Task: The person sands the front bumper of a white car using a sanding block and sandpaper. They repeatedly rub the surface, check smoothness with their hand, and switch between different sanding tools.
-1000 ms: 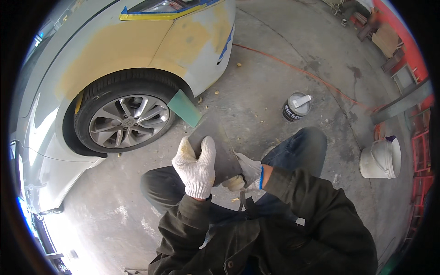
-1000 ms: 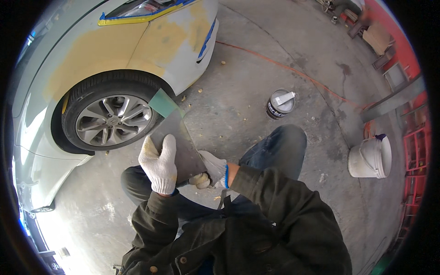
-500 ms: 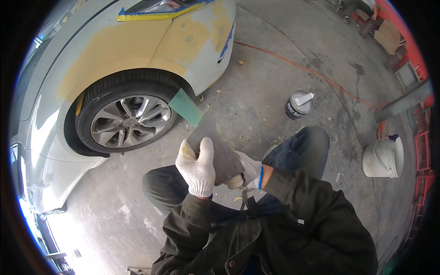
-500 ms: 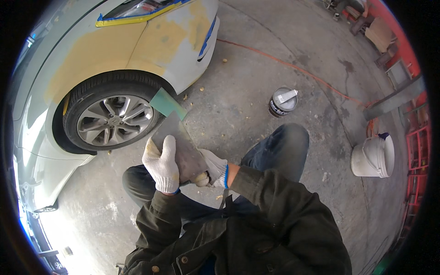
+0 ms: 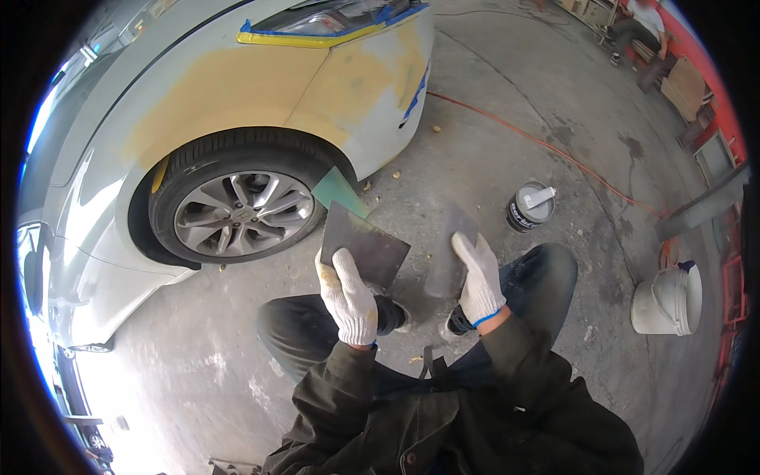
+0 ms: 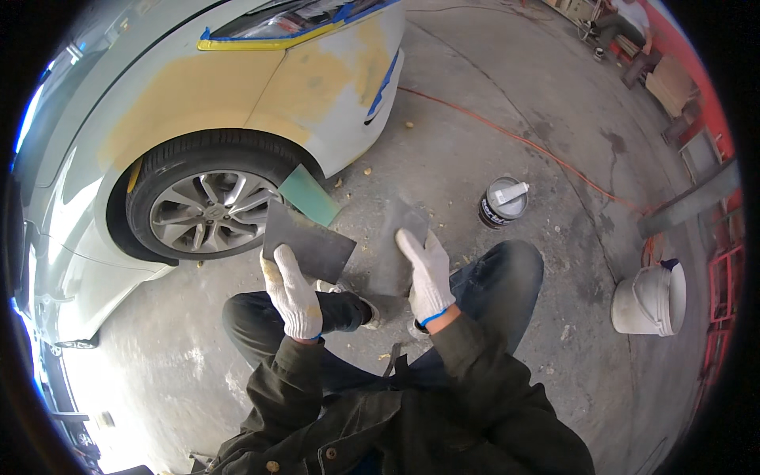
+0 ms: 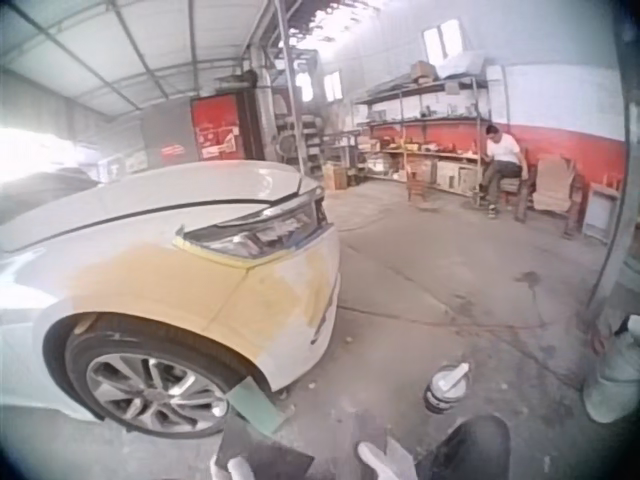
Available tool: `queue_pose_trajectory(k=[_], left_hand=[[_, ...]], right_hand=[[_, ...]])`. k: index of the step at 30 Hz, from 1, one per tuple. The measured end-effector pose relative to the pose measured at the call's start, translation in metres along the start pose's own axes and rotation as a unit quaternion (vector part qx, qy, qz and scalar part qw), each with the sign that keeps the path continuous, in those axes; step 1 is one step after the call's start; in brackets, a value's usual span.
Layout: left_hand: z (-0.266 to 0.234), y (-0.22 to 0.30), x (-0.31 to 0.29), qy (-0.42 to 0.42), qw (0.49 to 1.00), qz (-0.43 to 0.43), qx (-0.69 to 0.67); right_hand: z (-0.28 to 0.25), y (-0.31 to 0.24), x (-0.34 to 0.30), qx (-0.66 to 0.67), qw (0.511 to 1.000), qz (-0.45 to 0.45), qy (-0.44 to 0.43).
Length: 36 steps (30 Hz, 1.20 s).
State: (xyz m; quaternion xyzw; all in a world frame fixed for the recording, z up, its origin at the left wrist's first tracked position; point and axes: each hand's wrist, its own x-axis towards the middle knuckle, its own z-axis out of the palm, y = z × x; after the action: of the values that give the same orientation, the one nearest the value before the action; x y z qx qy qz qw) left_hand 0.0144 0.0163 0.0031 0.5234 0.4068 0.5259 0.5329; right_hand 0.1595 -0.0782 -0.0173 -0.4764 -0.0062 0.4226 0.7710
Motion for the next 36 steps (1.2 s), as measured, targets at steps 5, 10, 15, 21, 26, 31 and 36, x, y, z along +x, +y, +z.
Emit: queue_pose_trajectory(k=[5,10,15,21,26,31,36], left_hand=[[0.015,-0.002,-0.017,-0.072,0.997,0.016,-0.024],[0.012,-0.008,-0.023,-0.142,0.989,0.004,0.047],[-0.004,-0.012,-0.021,-0.206,0.964,0.065,0.156],[-0.022,0.01,-0.011,-0.291,0.919,0.045,0.263],[-0.01,-0.001,-0.014,-0.171,0.98,0.019,0.1],[0.001,0.014,-0.012,-0.145,0.986,-0.073,-0.034],[0.002,0.019,-0.022,-0.132,0.989,-0.002,0.071]], right_hand=[[0.011,0.018,-0.017,-0.074,0.995,-0.064,0.001],[0.018,0.028,-0.025,-0.052,0.996,-0.068,0.011],[0.021,0.028,-0.026,-0.151,0.977,-0.148,-0.02],[0.027,0.012,-0.034,-0.21,0.963,-0.157,-0.063],[0.038,0.002,-0.034,-0.196,0.964,-0.175,-0.037],[0.029,0.001,-0.039,-0.245,0.949,-0.199,-0.011],[0.038,0.009,-0.047,-0.245,0.939,-0.239,-0.026]])
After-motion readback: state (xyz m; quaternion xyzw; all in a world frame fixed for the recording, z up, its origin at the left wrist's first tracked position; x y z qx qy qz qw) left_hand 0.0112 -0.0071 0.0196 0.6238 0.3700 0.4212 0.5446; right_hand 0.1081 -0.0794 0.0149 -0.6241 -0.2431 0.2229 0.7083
